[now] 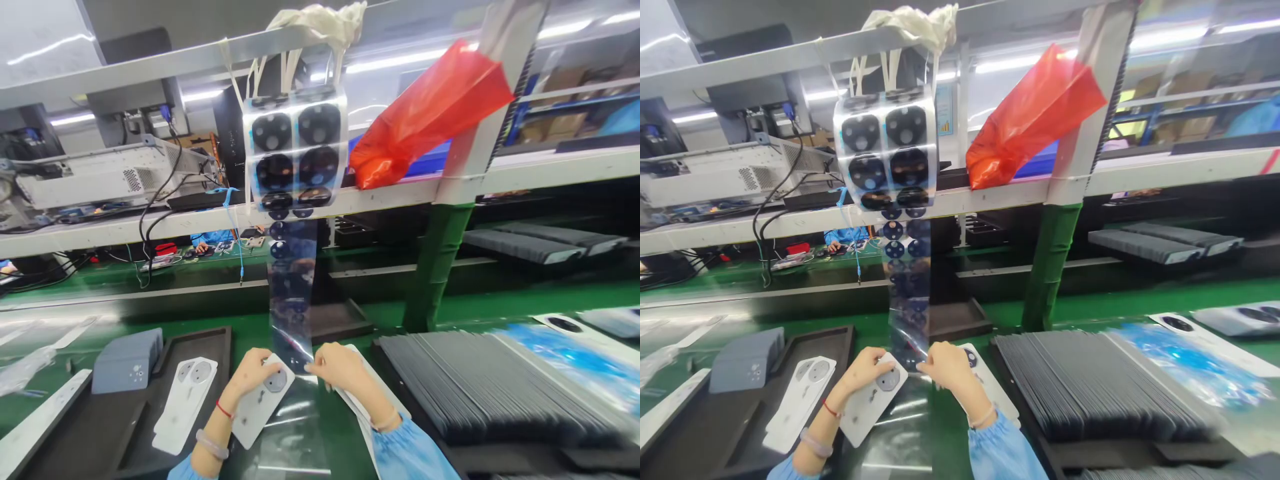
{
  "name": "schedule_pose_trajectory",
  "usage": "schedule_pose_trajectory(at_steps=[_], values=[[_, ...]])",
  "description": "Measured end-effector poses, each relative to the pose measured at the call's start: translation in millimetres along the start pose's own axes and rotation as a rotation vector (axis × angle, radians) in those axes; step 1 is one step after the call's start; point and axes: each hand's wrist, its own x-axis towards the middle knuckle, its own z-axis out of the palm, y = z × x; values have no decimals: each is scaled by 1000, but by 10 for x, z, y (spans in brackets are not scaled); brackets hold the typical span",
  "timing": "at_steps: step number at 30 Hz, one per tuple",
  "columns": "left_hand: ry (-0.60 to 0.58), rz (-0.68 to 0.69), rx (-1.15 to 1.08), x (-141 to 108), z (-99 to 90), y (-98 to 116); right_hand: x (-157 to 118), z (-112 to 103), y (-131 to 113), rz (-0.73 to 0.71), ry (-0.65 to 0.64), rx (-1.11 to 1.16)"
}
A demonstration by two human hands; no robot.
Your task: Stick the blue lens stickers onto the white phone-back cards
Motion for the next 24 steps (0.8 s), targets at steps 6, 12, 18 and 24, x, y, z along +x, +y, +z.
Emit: schedule_pose_trajectory(at_steps=[6,12,18,24], values=[[122,181,-138,-271,-193,429,-3,-44,-88,-346,284,181],[113,343,-140,-535,-245,812,-30,65,-67,-721,583,302],[213,320,-169,-595,-244,879,-117,66,-211,-852,880,138],[207,350,-312,-608,-307,822,-168,85,-285,-966,1170,-73]])
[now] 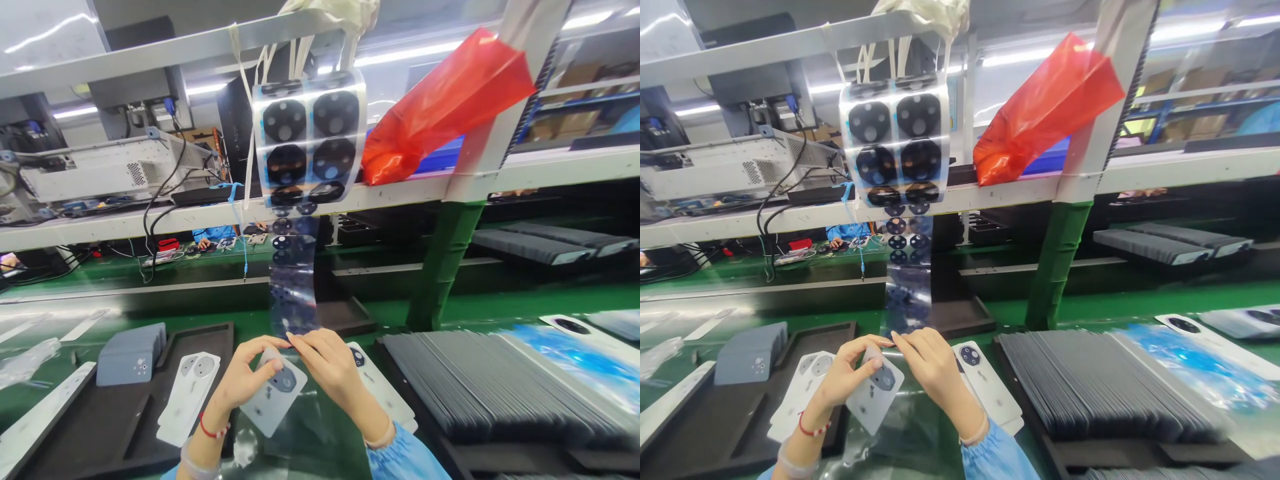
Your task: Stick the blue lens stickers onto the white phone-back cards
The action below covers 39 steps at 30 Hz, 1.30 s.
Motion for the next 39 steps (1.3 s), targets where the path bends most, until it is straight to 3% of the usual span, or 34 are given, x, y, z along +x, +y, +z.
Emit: schedule_pose_trajectory(at_steps=[4,11,13,16,19,21,23,26,30,35,39], values=[[-18,-40,-132,0,-24,16,-18,2,-23,-32,9,7],[-8,-259,-544,-11,-35,128,-10,-33,-82,-132,80,-135],[14,-328,-586,0,-24,152,23,-39,-110,-114,23,-76],[94,-404,-572,34,-11,148,73,-66,-154,77,-219,120],[171,-440,-545,74,-17,91,125,-146,-170,372,-475,403],[256,-433,-529,95,-25,41,167,-213,-151,597,-545,597],[381,-401,-506,105,-23,0,210,-268,-111,836,-479,686],[501,-344,-473,92,32,-30,261,-307,-51,1114,-277,734],[440,-343,-461,30,213,1,291,-295,-59,1336,-214,1001],[264,-364,-494,-41,393,162,293,-261,-158,1389,-175,1032],[326,-363,-570,-70,419,276,274,-252,-247,1289,-180,845]])
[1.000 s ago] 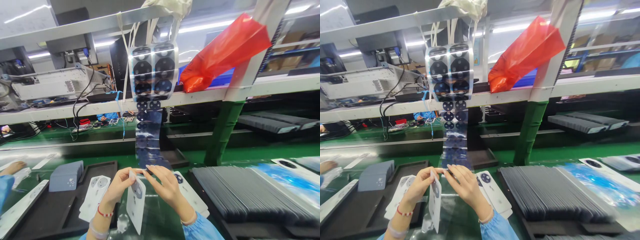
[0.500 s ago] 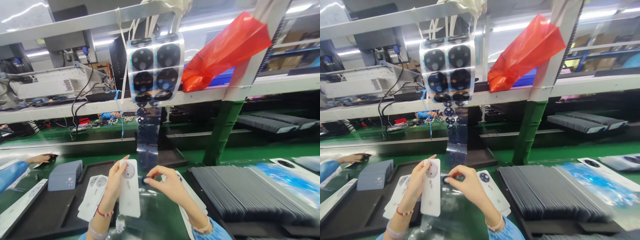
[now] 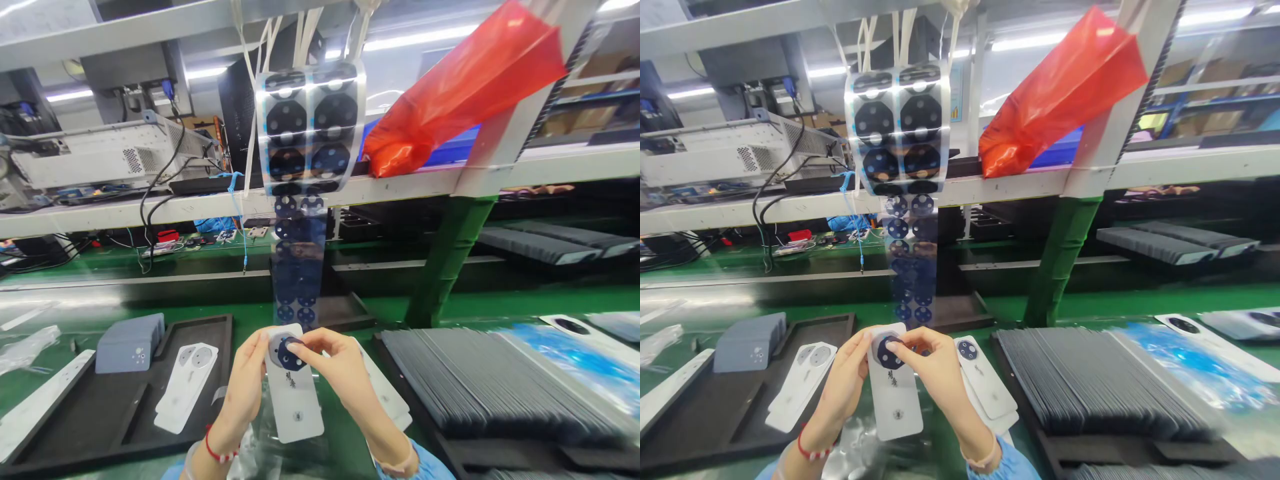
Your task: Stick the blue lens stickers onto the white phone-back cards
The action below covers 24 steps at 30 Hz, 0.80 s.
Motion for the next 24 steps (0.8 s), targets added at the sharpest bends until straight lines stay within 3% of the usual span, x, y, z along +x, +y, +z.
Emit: schedule_pose_trajectory(at_steps=[5,24], values=[[-3,-49,-175,-52,32,22,-54,68,106,-95,122,-96],[-44,-101,-267,-160,97,139,-125,136,119,-166,198,-156]])
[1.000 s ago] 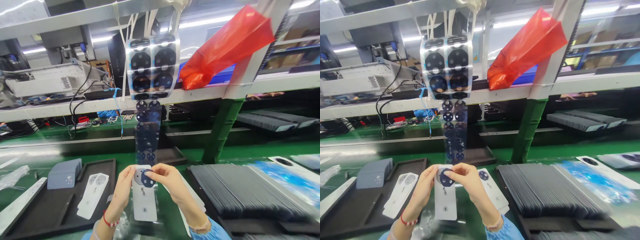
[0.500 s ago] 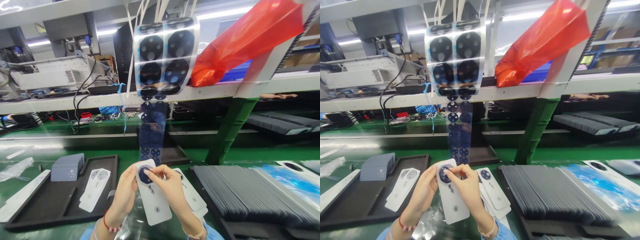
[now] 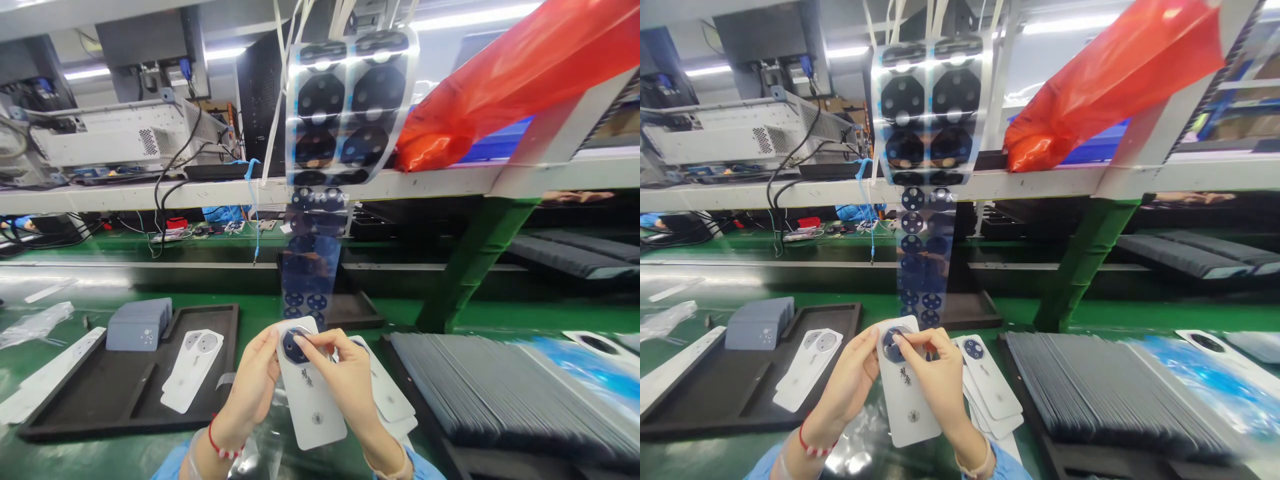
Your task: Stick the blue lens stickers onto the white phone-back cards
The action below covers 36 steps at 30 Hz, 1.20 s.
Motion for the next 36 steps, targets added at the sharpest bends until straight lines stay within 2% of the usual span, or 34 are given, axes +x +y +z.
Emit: schedule_pose_trajectory(at_steps=[13,28,36], values=[[15,-5,-37,-27,16,7,-55,44,8,-72,75,0],[2,-5,-36,-39,-6,8,-39,9,-21,-18,56,29],[-29,19,-11,-75,35,51,-66,37,-28,-63,83,14]])
